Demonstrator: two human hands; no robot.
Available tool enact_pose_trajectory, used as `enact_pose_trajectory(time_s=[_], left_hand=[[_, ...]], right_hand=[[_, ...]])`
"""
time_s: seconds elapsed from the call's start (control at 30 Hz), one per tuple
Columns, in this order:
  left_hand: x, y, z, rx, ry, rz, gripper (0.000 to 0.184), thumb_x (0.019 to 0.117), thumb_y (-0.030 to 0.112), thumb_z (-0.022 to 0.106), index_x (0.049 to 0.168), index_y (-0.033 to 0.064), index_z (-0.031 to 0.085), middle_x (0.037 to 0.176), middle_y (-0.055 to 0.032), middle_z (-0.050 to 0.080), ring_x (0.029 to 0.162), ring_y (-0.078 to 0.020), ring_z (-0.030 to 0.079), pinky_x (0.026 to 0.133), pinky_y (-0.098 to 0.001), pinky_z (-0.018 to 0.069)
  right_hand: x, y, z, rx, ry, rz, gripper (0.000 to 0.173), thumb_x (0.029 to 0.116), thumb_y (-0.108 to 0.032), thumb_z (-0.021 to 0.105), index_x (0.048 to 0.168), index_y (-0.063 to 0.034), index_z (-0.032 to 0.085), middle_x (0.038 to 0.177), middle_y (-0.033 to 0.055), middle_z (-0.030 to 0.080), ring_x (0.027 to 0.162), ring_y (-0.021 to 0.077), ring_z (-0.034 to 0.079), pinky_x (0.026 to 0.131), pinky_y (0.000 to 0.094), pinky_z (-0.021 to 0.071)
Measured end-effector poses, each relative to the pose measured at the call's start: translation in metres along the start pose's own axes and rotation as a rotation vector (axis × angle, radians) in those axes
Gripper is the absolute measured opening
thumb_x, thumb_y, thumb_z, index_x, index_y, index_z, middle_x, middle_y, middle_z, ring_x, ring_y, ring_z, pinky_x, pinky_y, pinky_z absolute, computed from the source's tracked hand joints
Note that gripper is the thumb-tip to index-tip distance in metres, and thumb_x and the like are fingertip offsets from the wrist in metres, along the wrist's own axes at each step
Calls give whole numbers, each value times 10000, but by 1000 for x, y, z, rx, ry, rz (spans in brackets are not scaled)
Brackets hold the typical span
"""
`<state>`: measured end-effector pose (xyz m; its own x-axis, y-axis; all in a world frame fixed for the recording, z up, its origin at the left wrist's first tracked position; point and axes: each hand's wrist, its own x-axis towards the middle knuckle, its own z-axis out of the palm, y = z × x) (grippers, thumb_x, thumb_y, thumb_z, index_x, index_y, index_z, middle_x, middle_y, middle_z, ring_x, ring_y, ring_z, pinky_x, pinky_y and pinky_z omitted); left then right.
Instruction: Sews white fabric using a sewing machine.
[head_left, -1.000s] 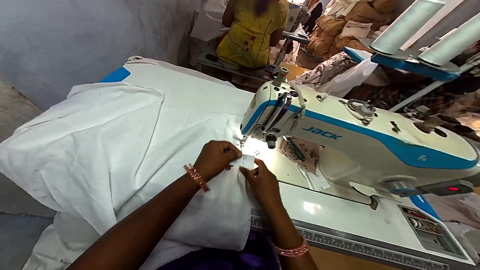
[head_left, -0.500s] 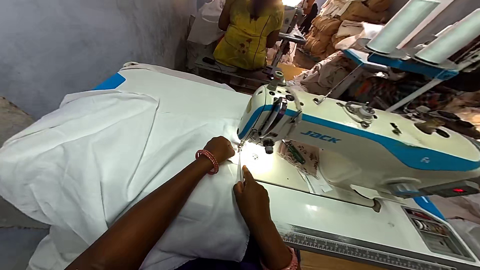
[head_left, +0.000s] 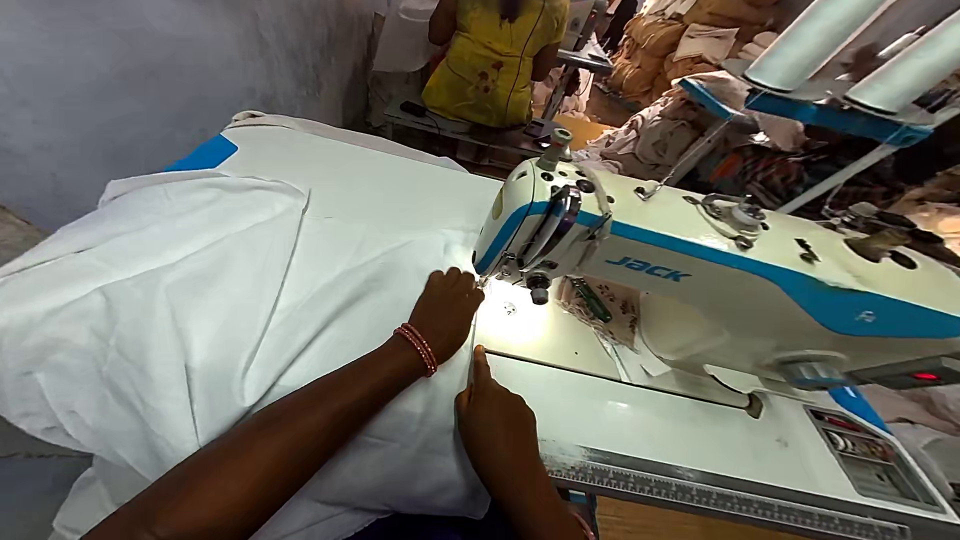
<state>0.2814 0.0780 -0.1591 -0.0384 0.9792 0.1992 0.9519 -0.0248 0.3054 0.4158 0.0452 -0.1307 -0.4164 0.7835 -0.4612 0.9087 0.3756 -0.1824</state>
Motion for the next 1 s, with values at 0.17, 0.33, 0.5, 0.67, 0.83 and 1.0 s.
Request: enact_pose_trajectory(time_s=[0.17, 0.33, 0.5, 0.67, 0.83, 1.0], left_hand=[[-14, -6, 12, -55, -87, 129, 244, 1020, 135, 581, 1140, -9, 737, 1074, -182, 711, 1080, -349, 670, 936, -468, 536], [-1, -14, 13, -144, -128, 29, 383, 1042, 284, 593, 1254, -27, 663, 1291, -201, 652, 1272, -351, 586, 1073, -485, 450], [28, -25, 9, -217, -138, -41, 473, 996, 321, 675, 1238, -81, 613, 1281, -248, 629, 1285, -387, 556, 1107, -485, 410], [33, -46, -2, -165, -159, -135, 634, 919, 405, 762, 1321, -57, 594, 1495, -266, 500, 1474, -404, 390, 1218, -562, 279], [-45, -96, -65, 7, 105, -307, 593, 915, 383, 766, 1361, 19, 626, 1575, -254, 430, 1526, -472, 267, 1207, -699, 159], [-207, -222, -131, 86, 396, -967, 739, 1018, 415, 628, 1459, -141, 422, 1467, -449, 406, 1419, -634, 322, 1123, -790, 244]], right_hand=[[0, 3, 4, 0, 19, -18, 588, 1061, -164, 397, 1625, -56, 269, 1053, 147, 742, 978, 302, 730, 823, 429, 561], [19, 1, -13, -1, -28, 24, 558, 1091, -202, 352, 1631, -91, 265, 1115, 162, 728, 1071, 319, 703, 891, 458, 538], [30, 0, -16, -3, 10, 36, 536, 1094, -201, 333, 1620, -99, 304, 1139, 165, 723, 1104, 319, 693, 917, 456, 529], [21, 2, -14, 9, -5, 23, 547, 1098, -195, 333, 1635, -114, 266, 1160, 155, 723, 1096, 307, 698, 923, 454, 534], [2, 14, -5, 106, -33, -32, 573, 1099, -209, 368, 1641, -85, 227, 1115, 187, 730, 1042, 349, 707, 916, 489, 535], [-24, 44, 17, 490, 60, -185, 498, 991, -185, 621, 1413, 63, 533, 1076, 262, 722, 983, 418, 714, 890, 586, 539]])
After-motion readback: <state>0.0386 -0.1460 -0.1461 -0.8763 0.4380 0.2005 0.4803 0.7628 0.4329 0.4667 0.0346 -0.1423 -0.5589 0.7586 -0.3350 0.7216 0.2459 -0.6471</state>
